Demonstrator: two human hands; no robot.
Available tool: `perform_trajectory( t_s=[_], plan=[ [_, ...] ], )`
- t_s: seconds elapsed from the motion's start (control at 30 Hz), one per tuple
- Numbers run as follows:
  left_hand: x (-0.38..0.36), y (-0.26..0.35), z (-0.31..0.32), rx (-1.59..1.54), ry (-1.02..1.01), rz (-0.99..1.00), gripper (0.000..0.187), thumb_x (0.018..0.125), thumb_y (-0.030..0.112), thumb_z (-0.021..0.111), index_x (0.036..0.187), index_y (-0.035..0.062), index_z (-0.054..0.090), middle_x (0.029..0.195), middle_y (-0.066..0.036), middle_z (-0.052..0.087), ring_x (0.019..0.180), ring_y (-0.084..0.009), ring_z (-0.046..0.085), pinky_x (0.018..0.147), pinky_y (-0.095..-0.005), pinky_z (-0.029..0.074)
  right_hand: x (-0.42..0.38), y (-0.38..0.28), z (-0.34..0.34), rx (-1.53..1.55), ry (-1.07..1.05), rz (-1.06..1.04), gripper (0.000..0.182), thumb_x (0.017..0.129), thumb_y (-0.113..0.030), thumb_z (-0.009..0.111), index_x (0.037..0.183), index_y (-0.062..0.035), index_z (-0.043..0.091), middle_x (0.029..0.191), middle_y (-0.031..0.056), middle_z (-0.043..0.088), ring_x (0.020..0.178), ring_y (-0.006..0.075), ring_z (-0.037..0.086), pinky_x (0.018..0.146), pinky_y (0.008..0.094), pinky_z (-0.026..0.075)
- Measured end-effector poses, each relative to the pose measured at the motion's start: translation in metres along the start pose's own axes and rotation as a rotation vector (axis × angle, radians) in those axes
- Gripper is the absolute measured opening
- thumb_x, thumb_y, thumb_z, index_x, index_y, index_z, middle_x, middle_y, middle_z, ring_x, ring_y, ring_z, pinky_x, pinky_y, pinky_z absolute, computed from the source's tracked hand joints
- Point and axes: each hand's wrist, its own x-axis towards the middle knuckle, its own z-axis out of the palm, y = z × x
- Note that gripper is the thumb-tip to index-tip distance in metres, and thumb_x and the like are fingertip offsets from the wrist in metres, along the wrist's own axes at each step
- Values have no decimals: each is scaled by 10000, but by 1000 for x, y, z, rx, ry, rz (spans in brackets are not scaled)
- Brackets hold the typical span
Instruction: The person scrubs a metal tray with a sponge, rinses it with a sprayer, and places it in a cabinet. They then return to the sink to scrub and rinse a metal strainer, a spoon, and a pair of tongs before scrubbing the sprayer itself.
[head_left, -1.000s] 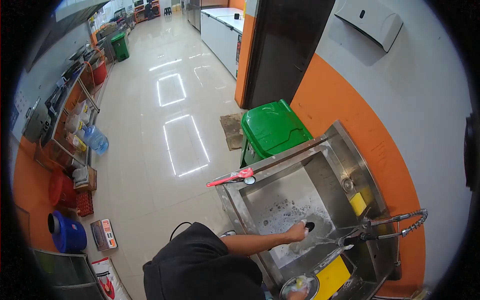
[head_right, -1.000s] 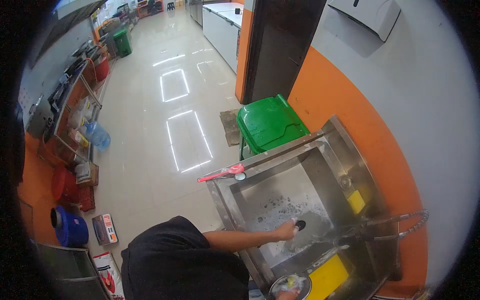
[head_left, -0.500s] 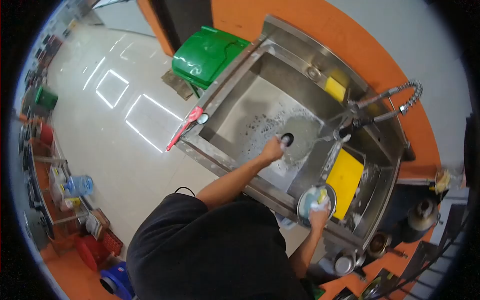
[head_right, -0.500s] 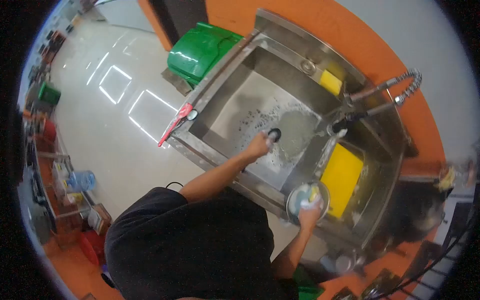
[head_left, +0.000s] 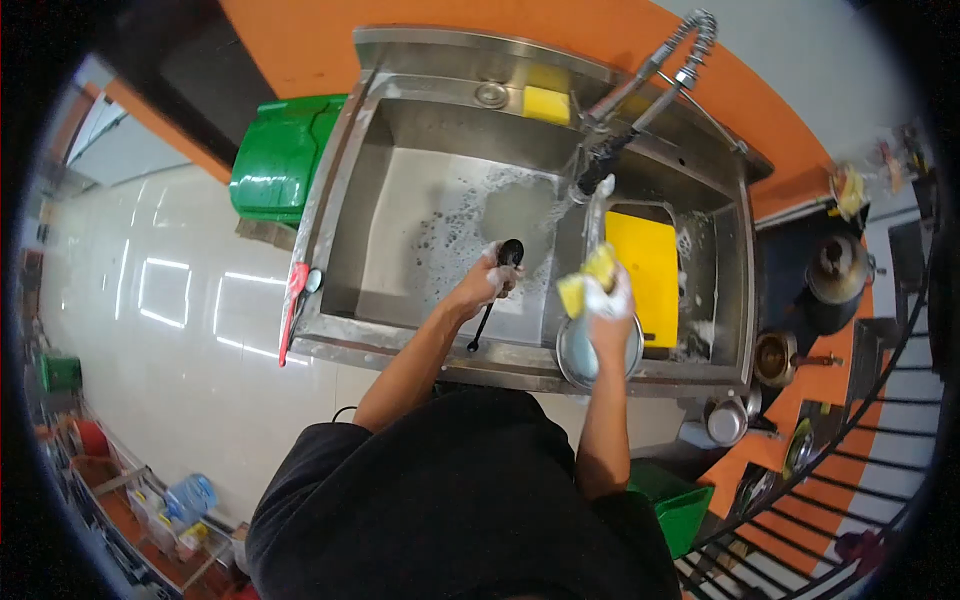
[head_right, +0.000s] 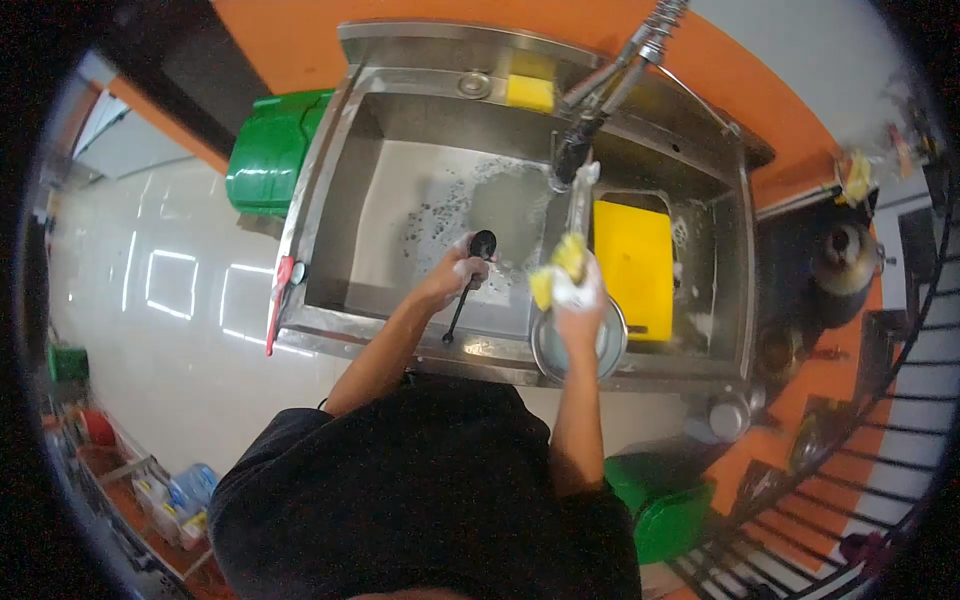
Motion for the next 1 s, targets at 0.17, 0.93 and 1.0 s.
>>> perform_trajectory(
  t_s=[0.17, 0.93, 1.0],
  plan=[
    [8, -7, 11, 225, -330, -52, 469, 769, 9, 551, 1236, 20, 514, 965, -53, 586, 819, -121, 540, 701, -280, 461, 24, 37, 81, -161, -154, -280, 341, 820, -144, 702, 1104, 18, 603, 956, 192, 669, 883, 322, 662, 770, 393, 512],
    [28, -9, 10, 122, 240, 497, 241, 897, 107, 543, 1098, -16, 593, 943, -81, 664, 841, -192, 643, 769, -341, 514, 30, 11, 129, 1139, 232, 453, 187, 986, -257, 501, 1011, -72, 517, 843, 88, 599, 792, 257, 662, 684, 400, 567],
    [33, -8, 5, -421, 401, 242, 183, 932, 116, 514, 1038, -7, 599, 947, -72, 642, 845, -196, 641, 775, -335, 521, 25, 30, 132, 1016, 180, 367, 162, 980, -233, 505, 1021, -77, 520, 867, 94, 609, 803, 264, 666, 700, 422, 568]
  ],
)
